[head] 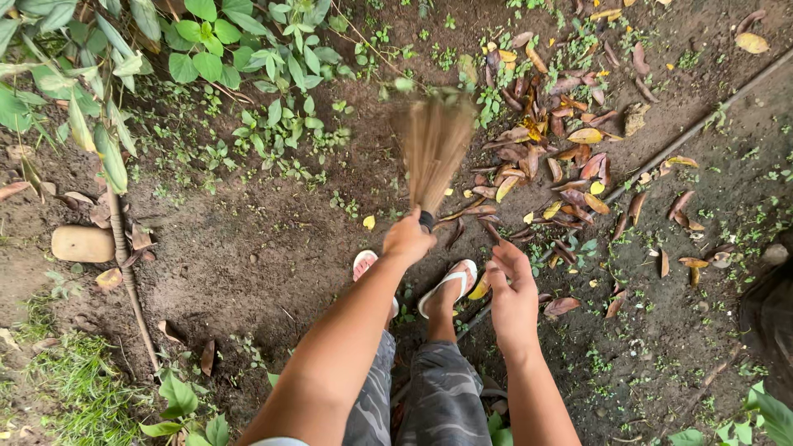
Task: The person sweeps dry leaves and small debris on a garden path using a traditional straw broom. They gather the leaves into a pile and also pull small weeds by hand from the soil near rocks and potted plants.
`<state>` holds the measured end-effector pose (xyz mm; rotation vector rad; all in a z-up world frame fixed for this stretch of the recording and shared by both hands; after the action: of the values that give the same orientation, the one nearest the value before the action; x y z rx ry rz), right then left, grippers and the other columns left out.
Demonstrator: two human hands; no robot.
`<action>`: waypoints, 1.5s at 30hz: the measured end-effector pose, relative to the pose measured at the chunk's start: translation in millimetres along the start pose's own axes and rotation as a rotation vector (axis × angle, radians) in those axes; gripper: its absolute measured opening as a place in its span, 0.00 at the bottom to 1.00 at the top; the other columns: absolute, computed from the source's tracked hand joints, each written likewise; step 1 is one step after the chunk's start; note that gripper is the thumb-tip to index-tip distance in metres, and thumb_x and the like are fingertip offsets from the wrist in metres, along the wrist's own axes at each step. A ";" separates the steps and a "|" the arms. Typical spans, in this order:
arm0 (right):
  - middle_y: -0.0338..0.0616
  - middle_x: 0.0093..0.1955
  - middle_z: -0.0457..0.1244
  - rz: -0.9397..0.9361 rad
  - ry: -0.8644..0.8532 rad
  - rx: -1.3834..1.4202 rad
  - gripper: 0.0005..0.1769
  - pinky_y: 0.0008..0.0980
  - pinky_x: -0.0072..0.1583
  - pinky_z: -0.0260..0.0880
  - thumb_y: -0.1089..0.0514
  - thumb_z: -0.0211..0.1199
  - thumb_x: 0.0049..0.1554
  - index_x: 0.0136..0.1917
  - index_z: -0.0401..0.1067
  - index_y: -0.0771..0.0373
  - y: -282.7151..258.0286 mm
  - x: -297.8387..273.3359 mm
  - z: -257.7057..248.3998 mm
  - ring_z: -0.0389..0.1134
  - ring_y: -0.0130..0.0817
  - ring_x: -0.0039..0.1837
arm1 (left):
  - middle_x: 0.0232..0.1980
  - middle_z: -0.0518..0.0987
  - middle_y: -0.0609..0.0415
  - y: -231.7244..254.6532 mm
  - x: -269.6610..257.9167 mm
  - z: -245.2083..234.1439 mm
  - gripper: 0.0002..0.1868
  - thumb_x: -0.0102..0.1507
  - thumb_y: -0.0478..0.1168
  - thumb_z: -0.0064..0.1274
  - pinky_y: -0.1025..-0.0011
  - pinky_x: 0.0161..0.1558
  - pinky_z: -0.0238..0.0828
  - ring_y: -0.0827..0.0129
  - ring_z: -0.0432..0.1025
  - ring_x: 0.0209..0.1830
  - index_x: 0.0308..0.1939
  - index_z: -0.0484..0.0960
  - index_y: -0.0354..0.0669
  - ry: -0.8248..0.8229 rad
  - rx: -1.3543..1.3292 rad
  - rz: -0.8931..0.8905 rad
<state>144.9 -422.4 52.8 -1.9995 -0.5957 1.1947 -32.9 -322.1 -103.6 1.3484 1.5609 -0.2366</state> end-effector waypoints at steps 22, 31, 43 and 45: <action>0.46 0.68 0.64 -0.022 -0.026 -0.023 0.23 0.34 0.68 0.62 0.61 0.55 0.61 0.70 0.65 0.62 -4.8 -1.0 3.7 0.65 0.35 0.69 | 0.50 0.83 0.33 -68.1 -6.2 3.8 0.40 0.54 0.45 0.58 0.56 0.56 0.75 0.42 0.78 0.51 0.70 0.65 0.42 0.323 -0.397 -0.189; 0.46 0.66 0.65 0.017 -0.014 0.005 0.22 0.32 0.65 0.64 0.61 0.56 0.61 0.69 0.66 0.63 5.1 3.1 5.5 0.66 0.34 0.65 | 0.54 0.79 0.38 1.9 19.2 27.0 0.43 0.56 0.49 0.64 0.60 0.54 0.78 0.51 0.80 0.50 0.72 0.64 0.43 0.004 -0.051 -0.136; 0.48 0.67 0.65 0.008 -0.028 -0.033 0.23 0.32 0.66 0.64 0.61 0.56 0.61 0.70 0.65 0.64 1.4 2.3 6.5 0.66 0.34 0.67 | 0.50 0.85 0.41 -14.3 -77.4 -61.4 0.47 0.52 0.37 0.58 0.62 0.46 0.75 0.56 0.79 0.42 0.76 0.63 0.58 -0.186 -0.081 0.319; 0.48 0.67 0.65 0.009 -0.011 -0.038 0.23 0.32 0.67 0.63 0.61 0.57 0.61 0.70 0.65 0.64 -0.5 2.9 4.6 0.66 0.34 0.67 | 0.56 0.80 0.38 -17.4 -96.7 -69.6 0.46 0.49 0.38 0.65 0.58 0.48 0.74 0.49 0.77 0.46 0.72 0.67 0.52 0.085 -0.098 0.523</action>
<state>142.1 -418.5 50.1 -2.0306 -0.6205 1.2086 -99.1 -340.4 -4.7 1.6483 1.2154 0.2196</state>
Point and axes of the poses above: each hand's wrist, its own x-axis towards the middle knuckle, its own z-axis out of the palm, y = z × x, the point moved 5 cm from there along x, towards the middle knuckle
